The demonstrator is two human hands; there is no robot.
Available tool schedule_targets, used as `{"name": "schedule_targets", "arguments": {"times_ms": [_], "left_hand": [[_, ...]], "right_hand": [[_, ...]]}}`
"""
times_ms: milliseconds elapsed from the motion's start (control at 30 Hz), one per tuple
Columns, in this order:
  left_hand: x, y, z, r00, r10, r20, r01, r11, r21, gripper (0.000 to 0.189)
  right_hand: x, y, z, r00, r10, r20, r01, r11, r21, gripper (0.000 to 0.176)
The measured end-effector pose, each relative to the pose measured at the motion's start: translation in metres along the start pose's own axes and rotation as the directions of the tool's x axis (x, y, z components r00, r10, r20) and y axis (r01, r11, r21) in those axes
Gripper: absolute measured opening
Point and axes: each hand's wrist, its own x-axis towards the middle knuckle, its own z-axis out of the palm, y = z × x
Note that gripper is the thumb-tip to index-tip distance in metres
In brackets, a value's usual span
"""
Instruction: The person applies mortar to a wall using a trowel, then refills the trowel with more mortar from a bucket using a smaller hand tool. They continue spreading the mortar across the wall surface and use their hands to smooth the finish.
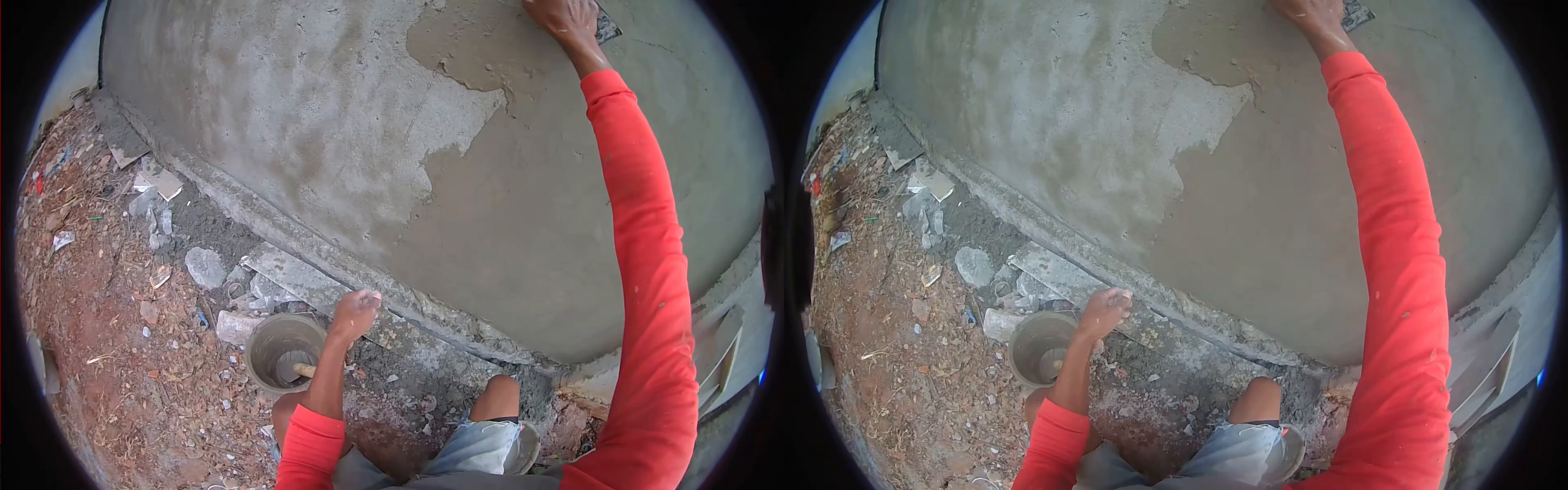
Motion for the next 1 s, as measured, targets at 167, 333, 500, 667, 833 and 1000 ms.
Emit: {"name": "schedule_targets", "arguments": {"times_ms": [167,333,500,667,833,1000], "left_hand": [[0.001,-0.006,-0.007,0.996,0.053,-0.071,-0.064,0.984,-0.166,0.033],[0.023,-0.042,-0.013,0.992,0.061,-0.109,-0.065,0.997,-0.037,0.035],[0.035,-0.041,-0.015,0.99,0.026,-0.141,-0.032,0.999,-0.037,0.033],[0.027,-0.028,-0.017,0.992,0.019,-0.123,-0.04,0.985,-0.167,0.035],[0.019,-0.018,-0.015,0.991,0.013,-0.137,-0.042,0.976,-0.215,0.033],[0.03,-0.048,-0.018,0.985,0.075,-0.156,-0.071,0.997,0.026,0.035]], "right_hand": [[-0.052,-0.015,-0.004,0.997,-0.073,0.017,0.074,0.995,-0.059,0.043],[-0.148,-0.058,0.034,0.924,-0.273,0.267,0.275,0.961,0.033,0.033],[-0.055,-0.058,0.045,0.966,-0.23,0.115,0.235,0.971,-0.034,0.044],[-0.006,-0.01,0.015,0.996,0.022,-0.09,-0.026,0.999,-0.045,0.041],[-0.101,0.007,0.009,0.971,0.054,0.231,-0.041,0.997,-0.062,0.055],[-0.122,-0.012,0.022,0.944,-0.115,0.31,0.135,0.99,-0.046,0.049]]}}
